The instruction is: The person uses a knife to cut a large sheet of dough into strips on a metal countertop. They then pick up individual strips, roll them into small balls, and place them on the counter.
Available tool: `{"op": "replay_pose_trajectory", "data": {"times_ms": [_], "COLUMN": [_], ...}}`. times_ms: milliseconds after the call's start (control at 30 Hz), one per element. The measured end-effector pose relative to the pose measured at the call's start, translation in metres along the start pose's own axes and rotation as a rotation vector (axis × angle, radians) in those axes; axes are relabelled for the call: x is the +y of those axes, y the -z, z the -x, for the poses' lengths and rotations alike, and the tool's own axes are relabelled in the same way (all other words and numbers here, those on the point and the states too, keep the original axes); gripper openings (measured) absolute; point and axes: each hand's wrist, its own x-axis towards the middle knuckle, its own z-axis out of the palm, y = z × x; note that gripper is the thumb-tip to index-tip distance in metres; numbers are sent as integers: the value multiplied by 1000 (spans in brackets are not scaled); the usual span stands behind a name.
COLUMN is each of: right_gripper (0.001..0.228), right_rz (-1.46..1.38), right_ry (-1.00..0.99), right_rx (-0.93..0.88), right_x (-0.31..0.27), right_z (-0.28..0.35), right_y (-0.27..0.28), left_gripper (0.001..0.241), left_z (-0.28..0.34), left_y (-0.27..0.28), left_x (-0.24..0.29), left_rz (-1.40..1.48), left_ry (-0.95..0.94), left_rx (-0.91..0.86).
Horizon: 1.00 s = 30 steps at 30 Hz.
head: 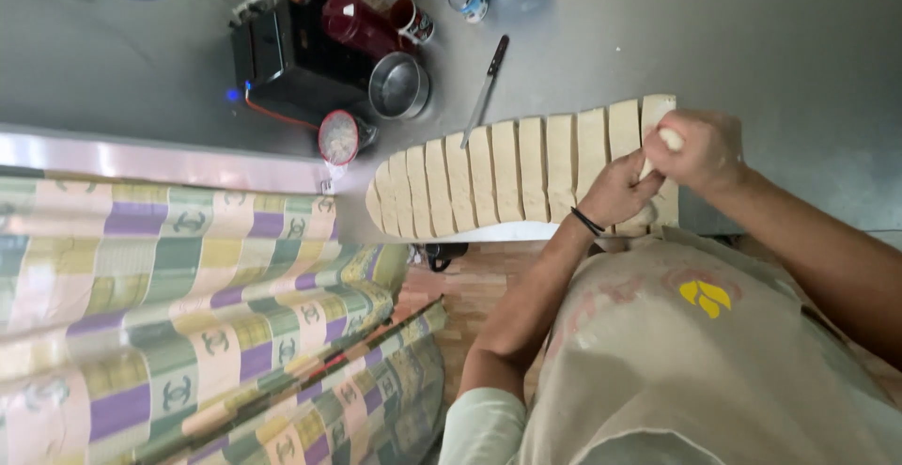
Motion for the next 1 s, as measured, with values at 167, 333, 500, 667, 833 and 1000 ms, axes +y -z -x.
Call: {"op": "replay_pose_trajectory", "data": {"times_ms": [167, 333, 500, 667, 833, 1000], "right_gripper": [98, 62, 51, 23, 25, 68], "right_rz": [517, 209, 87, -546, -434, -162], "right_ry": [-998, -266, -386, -621, -649, -504], "right_rx": [-694, -256, -16, -573, -501, -577], "right_x": [65, 76, 142, -1, -43, -67], "right_z": [-82, -92, -78, 23, -9, -4], "right_y": [45, 49, -15, -25, 23, -8], "left_gripper": [26, 77, 91, 110, 85, 111], "left_z": [5, -8, -30, -14, -7, -13], "left_y": [4, 35, 40, 46, 73, 82], "left_x": [149, 132, 158, 124, 78, 161], "left_rz": [-243, -354, -453, -173, 119, -333], "left_ry": [-135, 230, 221, 483, 249, 84], "left_rx": [-132, -22, -15, -124, -260, -190]}}
